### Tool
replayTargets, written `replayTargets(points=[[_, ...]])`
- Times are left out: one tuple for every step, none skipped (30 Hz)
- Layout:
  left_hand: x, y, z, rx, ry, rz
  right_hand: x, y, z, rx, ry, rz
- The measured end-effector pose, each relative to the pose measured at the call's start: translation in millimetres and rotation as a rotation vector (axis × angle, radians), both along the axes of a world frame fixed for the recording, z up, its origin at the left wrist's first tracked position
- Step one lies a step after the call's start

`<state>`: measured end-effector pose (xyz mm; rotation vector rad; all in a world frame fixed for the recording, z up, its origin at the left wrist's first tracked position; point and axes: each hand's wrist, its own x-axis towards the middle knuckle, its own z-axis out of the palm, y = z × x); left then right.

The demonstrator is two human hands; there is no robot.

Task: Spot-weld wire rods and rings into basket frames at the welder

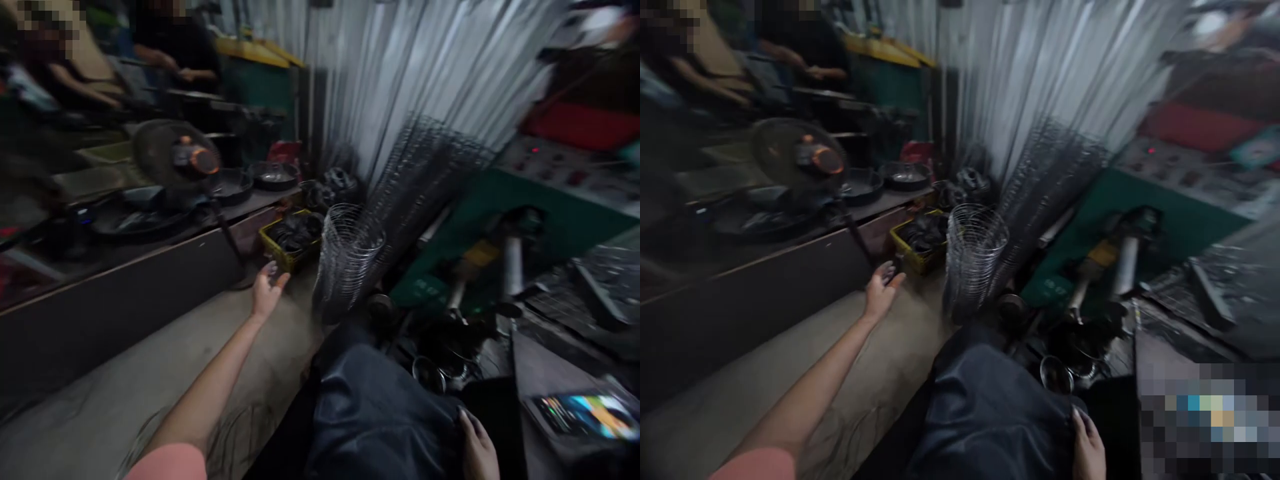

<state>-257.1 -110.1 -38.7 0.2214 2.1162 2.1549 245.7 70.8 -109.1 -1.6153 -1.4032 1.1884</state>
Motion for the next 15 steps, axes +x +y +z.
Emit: replayTargets(points=[[6, 37, 14.2, -0.044, 0.205, -0.142, 4, -3, 1.4, -0.009, 0.04, -0.056], [13, 71, 27.7, -0.094, 0.409, -0.261, 8, -5, 1.9, -0.022, 0.087, -0.102], [19, 101, 39.5, -0.153, 0.59, -0.357, 11, -8, 1.6, -0.039, 0.142, -0.139], [24, 129, 49.1, -0.221, 0.726, -0.426, 14, -10, 0.8, -0.053, 0.194, -0.166], [28, 153, 56.6, -0.284, 0.799, -0.467, 16, -12, -0.1, -0.063, 0.242, -0.185], [30, 174, 62.2, -0.34, 0.829, -0.495, 18, -13, -0.9, -0.07, 0.284, -0.198], [29, 192, 66.6, -0.382, 0.833, -0.512, 20, -14, -1.3, -0.073, 0.321, -0.206], [27, 206, 70.8, -0.406, 0.825, -0.52, 21, -14, -1.2, -0.077, 0.354, -0.209], [23, 217, 75.6, -0.411, 0.817, -0.518, 23, -14, -0.6, -0.08, 0.383, -0.21], [18, 223, 81.8, -0.401, 0.814, -0.506, 24, -14, 0.3, -0.084, 0.407, -0.209], [12, 226, 90.0, -0.382, 0.817, -0.482, 24, -13, 1.3, -0.087, 0.421, -0.206], [6, 225, 100.0, -0.367, 0.82, -0.447, 25, -13, 2.1, -0.09, 0.426, -0.202], [1, 220, 111.7, -0.339, 0.821, -0.393, 26, -12, 2.5, -0.093, 0.425, -0.196], [-2, 212, 124.3, -0.299, 0.821, -0.329, 27, -11, 2.4, -0.094, 0.423, -0.189], [-4, 200, 137.0, -0.245, 0.814, -0.257, 27, -10, 2.0, -0.092, 0.424, -0.178]])
